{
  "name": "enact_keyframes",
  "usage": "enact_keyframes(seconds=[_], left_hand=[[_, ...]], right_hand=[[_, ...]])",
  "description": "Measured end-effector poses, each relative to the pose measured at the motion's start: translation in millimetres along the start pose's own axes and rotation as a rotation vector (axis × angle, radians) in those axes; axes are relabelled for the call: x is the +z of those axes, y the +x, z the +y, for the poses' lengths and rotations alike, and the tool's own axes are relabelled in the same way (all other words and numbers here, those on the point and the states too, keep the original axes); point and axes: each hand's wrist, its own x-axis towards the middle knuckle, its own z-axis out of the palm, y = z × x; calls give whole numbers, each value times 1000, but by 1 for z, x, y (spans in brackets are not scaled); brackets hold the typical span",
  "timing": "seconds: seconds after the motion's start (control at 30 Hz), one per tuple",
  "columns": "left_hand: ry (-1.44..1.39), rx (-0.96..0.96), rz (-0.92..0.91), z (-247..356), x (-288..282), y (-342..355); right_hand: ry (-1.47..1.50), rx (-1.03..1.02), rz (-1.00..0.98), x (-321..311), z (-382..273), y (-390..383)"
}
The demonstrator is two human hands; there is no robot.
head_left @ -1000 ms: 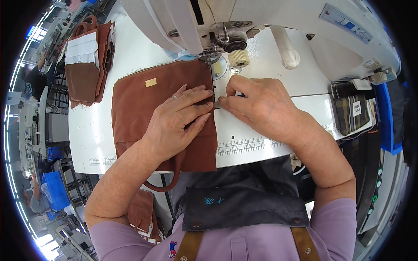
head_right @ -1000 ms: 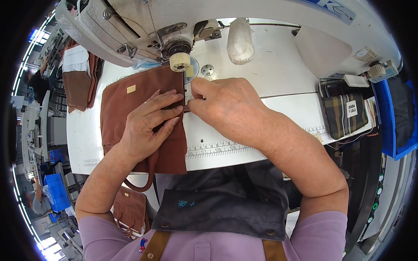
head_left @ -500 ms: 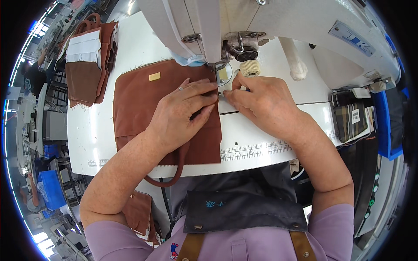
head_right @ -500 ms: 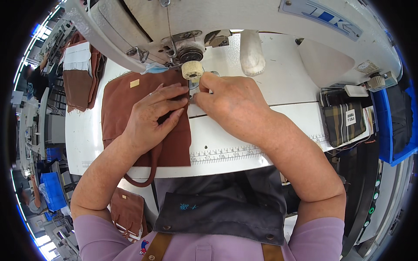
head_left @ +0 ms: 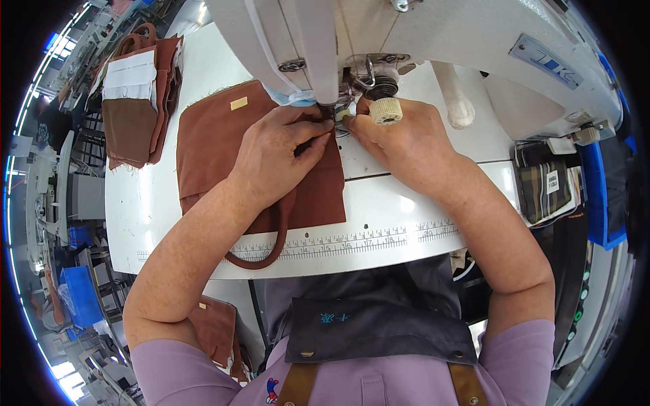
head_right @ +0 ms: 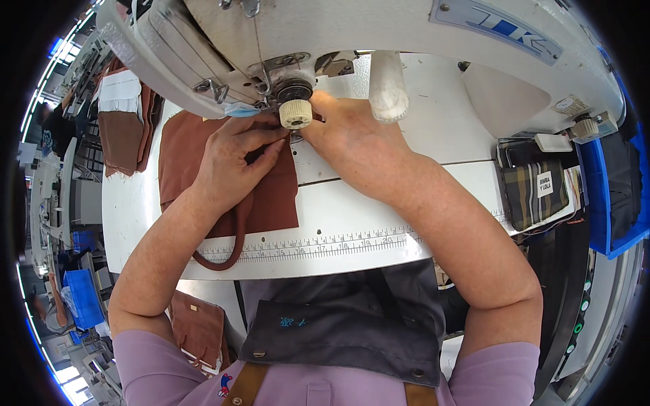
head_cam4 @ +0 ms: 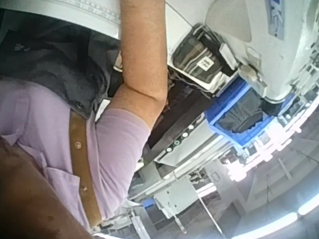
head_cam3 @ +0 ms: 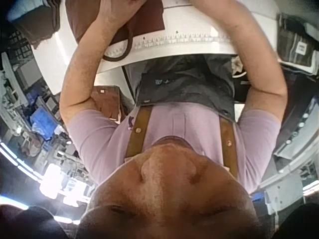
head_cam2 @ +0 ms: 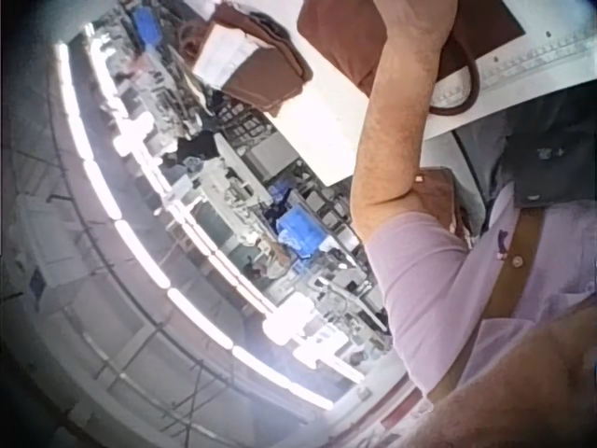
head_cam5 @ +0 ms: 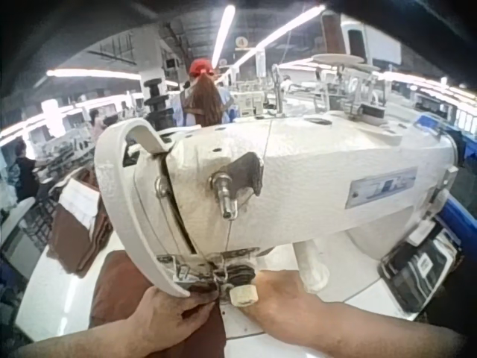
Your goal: The person operates an industrial sewing machine to stitch the edges of brown fabric bags. They guide the material under the needle, use scissors to trim threads, and stack the finished items on the table. The process involves repetitive sewing and cutting actions on multiple identical units.
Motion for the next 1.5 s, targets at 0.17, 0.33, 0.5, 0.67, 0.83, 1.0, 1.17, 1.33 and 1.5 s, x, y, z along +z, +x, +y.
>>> enact_keyframes(seconds=[0.17, 0.33, 0.5, 0.67, 0.83, 1.0, 1.17, 1.33, 1.5], left_hand=[[111, 50, -103, 12, -12, 1], [256, 101, -146, 36, -19, -7], [116, 32, -92, 29, -13, -17], [114, 52, -73, 28, -13, -18], [117, 53, -65, 28, -12, -16], [116, 34, -61, 20, -11, -10], [123, -19, -88, 17, -13, 0], [237, 144, -88, 15, -22, 6], [293, 271, -137, 18, -20, 4]], right_hand=[[-13, 34, 11, 1, -3, -1], [67, 136, 65, -6, 0, -5], [103, 133, -67, -7, -6, -6], [67, 124, -236, -9, -13, -5], [81, 118, -206, -7, -11, -7], [38, 151, -187, -7, -13, -4], [36, 174, -149, -5, -7, -7], [82, 144, -71, -9, 3, -10], [148, 145, -14, -15, -3, -14]])
